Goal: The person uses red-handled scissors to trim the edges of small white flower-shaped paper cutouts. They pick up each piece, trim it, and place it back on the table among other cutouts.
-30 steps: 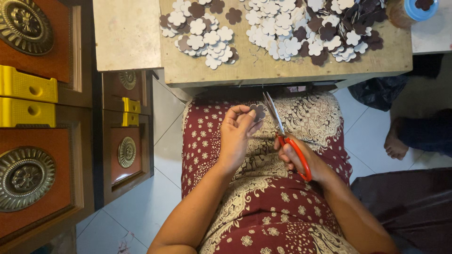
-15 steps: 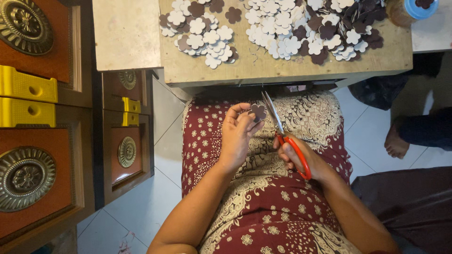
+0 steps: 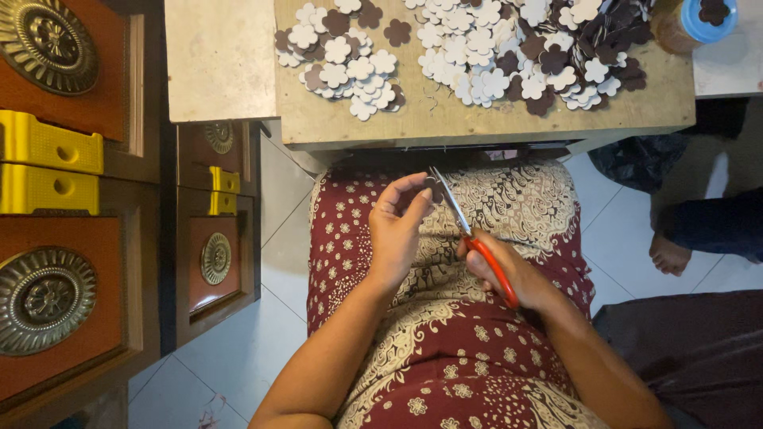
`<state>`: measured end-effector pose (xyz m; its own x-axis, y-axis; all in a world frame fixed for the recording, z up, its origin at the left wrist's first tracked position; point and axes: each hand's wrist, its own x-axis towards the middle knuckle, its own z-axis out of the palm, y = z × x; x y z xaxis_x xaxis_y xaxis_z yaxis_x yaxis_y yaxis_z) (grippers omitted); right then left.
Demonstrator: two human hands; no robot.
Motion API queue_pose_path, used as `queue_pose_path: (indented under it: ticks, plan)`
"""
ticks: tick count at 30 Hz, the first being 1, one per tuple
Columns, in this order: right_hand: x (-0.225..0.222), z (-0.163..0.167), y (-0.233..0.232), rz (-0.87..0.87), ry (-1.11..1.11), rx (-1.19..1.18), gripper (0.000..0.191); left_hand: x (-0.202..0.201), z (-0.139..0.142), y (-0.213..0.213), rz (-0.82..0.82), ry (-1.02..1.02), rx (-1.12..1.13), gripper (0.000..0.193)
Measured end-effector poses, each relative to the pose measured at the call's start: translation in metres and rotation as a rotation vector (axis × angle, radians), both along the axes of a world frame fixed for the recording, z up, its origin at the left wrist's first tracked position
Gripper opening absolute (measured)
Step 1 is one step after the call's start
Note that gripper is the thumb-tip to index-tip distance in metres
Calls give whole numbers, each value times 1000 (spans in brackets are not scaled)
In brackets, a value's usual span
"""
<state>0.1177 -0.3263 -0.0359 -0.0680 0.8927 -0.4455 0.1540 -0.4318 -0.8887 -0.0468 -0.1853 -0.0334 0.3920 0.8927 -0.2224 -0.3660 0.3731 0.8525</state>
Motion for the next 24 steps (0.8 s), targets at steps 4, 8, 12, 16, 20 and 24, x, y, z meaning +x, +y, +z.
queue_pose_path:
  ticks: [4,8,12,16,20,24]
  plan:
    - [1,0,0,-44,110,-27,57,2,-1,-1,0,-23,-20,29]
    - [2,2,-1,-64,106,-44,56,4,0,-2,5,20,37,30]
    - [2,1,0,-49,58,-41,60,2,2,-2,-25,26,-32,30]
    - [1,-1,-1,-83,118,-8,65,2,3,-1,-30,14,-81,29]
    - [1,-4,-2,-85,150,20,66,2,5,0,-31,5,-68,28]
    - [2,-8,-6,-76,148,21,66,1,10,1,-27,10,-108,25]
